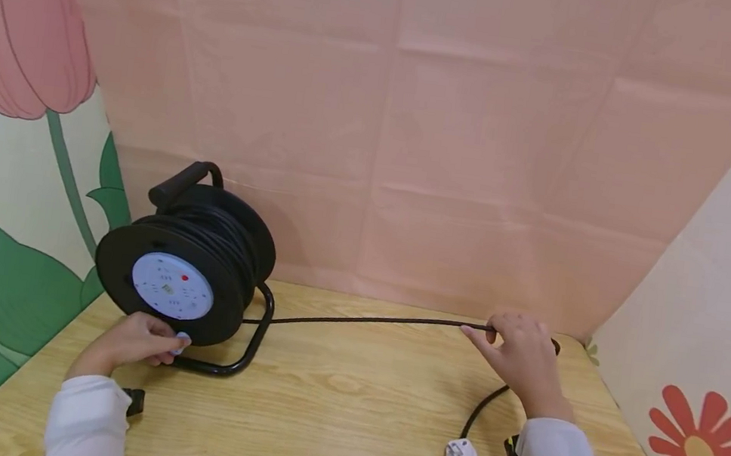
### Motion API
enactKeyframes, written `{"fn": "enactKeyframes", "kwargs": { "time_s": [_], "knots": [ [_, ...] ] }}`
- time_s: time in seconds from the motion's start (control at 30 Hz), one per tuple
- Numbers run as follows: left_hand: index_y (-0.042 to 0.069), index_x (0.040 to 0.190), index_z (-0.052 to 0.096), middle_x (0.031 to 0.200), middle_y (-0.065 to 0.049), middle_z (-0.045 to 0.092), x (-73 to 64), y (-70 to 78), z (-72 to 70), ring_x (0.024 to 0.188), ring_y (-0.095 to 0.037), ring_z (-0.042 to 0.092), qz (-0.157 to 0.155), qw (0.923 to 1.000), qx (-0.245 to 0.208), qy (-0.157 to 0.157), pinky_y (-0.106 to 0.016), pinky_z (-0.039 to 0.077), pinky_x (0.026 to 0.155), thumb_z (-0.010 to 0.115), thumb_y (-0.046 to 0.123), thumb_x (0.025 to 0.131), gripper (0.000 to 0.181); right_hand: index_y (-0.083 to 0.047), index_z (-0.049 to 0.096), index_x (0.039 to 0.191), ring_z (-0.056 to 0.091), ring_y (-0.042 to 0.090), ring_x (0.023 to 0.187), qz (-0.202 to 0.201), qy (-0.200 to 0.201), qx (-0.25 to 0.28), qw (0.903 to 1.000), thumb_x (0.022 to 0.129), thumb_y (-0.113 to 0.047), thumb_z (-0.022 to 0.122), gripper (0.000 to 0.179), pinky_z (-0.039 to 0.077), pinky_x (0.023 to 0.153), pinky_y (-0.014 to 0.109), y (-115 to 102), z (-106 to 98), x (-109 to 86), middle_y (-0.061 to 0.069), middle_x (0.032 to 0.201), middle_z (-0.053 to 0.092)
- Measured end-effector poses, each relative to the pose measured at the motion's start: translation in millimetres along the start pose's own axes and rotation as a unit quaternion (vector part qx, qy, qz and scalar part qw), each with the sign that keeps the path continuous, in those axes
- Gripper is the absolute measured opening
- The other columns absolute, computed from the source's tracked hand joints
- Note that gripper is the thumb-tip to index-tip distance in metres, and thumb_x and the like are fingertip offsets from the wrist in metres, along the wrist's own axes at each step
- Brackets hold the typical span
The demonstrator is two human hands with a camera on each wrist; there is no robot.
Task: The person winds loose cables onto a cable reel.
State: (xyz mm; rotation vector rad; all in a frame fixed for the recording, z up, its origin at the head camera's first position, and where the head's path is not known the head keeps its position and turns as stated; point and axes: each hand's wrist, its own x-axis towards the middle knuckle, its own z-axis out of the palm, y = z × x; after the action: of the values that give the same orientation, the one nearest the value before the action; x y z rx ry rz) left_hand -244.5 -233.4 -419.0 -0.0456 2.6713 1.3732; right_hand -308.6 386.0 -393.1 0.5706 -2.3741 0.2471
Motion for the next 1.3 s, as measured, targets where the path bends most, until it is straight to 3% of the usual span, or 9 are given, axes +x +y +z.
{"fn": "enactKeyframes", "kwargs": {
  "time_s": [0.23,0.43,0.53,0.7,0.93,1.17,1.3],
  "knots": [
    [0.007,0.081,0.075,0.07,-0.001,0.07,-1.6,-2.7,-5.7,0.066,-0.017,0.066,-0.004,0.9977,0.06,0.033,-0.033,0.055,0.065,0.078,0.042,0.085,0.035,-0.025,0.06,0.082,0.049,0.013,0.064,0.022,-0.01,0.004,0.9997,0.09,-0.041,0.075,0.023,0.036,0.069,0.048,-13.5,3.2,1.8,-0.005,0.081,0.064],
    [0.009,0.081,0.075,0.068,0.002,0.068,-5.9,-7.2,-13.0,0.067,-0.015,0.063,-0.007,0.9936,0.098,0.056,-0.034,0.051,0.067,0.076,0.045,0.085,0.036,-0.024,0.059,0.076,0.042,0.012,0.056,0.063,0.028,-0.001,0.9976,0.085,-0.048,0.078,0.032,0.031,0.061,0.041,-20.4,4.2,-0.3,-0.007,0.069,0.059],
    [0.009,0.082,0.075,0.069,0.003,0.068,-9.2,-11.4,-15.5,0.069,-0.015,0.062,-0.011,0.9921,0.104,0.07,-0.035,0.05,0.069,0.076,0.045,0.085,0.036,-0.024,0.059,0.073,0.043,0.014,0.056,0.076,0.058,-0.004,0.9954,0.083,-0.047,0.08,0.033,0.032,0.058,0.043,-21.5,8.2,-4.2,-0.006,0.066,0.059],
    [0.008,0.082,0.072,0.071,0.002,0.067,-12.7,-15.0,-21.2,0.075,-0.017,0.06,-0.015,0.9905,0.102,0.091,-0.034,0.046,0.068,0.077,0.045,0.084,0.037,-0.019,0.066,0.081,0.052,0.023,0.06,0.061,0.084,0.004,0.9946,0.084,-0.04,0.081,0.026,0.034,0.054,0.047,-25.4,16.1,-6.8,0.002,0.071,0.064],
    [0.004,0.087,0.072,0.075,0.0,0.067,-15.3,-17.6,-26.5,0.078,-0.02,0.06,-0.011,0.9883,0.102,0.113,-0.033,0.048,0.066,0.076,0.045,0.084,0.042,-0.014,0.068,0.084,0.054,0.032,0.074,0.074,0.118,0.017,0.9901,0.082,-0.037,0.083,0.027,0.032,0.061,0.05,-39.9,20.3,-6.5,0.009,0.084,0.068],
    [0.005,0.087,0.073,0.079,0.0,0.07,-17.0,-21.4,-29.2,0.075,-0.017,0.061,0.003,0.9821,0.115,0.149,-0.033,0.05,0.065,0.076,0.047,0.084,0.042,-0.012,0.071,0.081,0.052,0.03,0.067,0.059,0.13,-0.006,0.9897,0.076,-0.041,0.085,0.032,0.031,0.06,0.047,-47.7,25.0,-10.9,0.007,0.074,0.066],
    [0.004,0.09,0.075,0.083,-0.003,0.072,-19.0,-24.2,-31.9,0.077,-0.017,0.063,0.005,0.9802,0.102,0.17,-0.034,0.051,0.067,0.076,0.048,0.084,0.045,-0.017,0.066,0.072,0.05,0.029,0.063,0.073,0.127,-0.019,0.9891,0.074,-0.047,0.086,0.036,0.033,0.062,0.05,-50.1,26.9,-12.0,0.002,0.063,0.061]
  ]
}}
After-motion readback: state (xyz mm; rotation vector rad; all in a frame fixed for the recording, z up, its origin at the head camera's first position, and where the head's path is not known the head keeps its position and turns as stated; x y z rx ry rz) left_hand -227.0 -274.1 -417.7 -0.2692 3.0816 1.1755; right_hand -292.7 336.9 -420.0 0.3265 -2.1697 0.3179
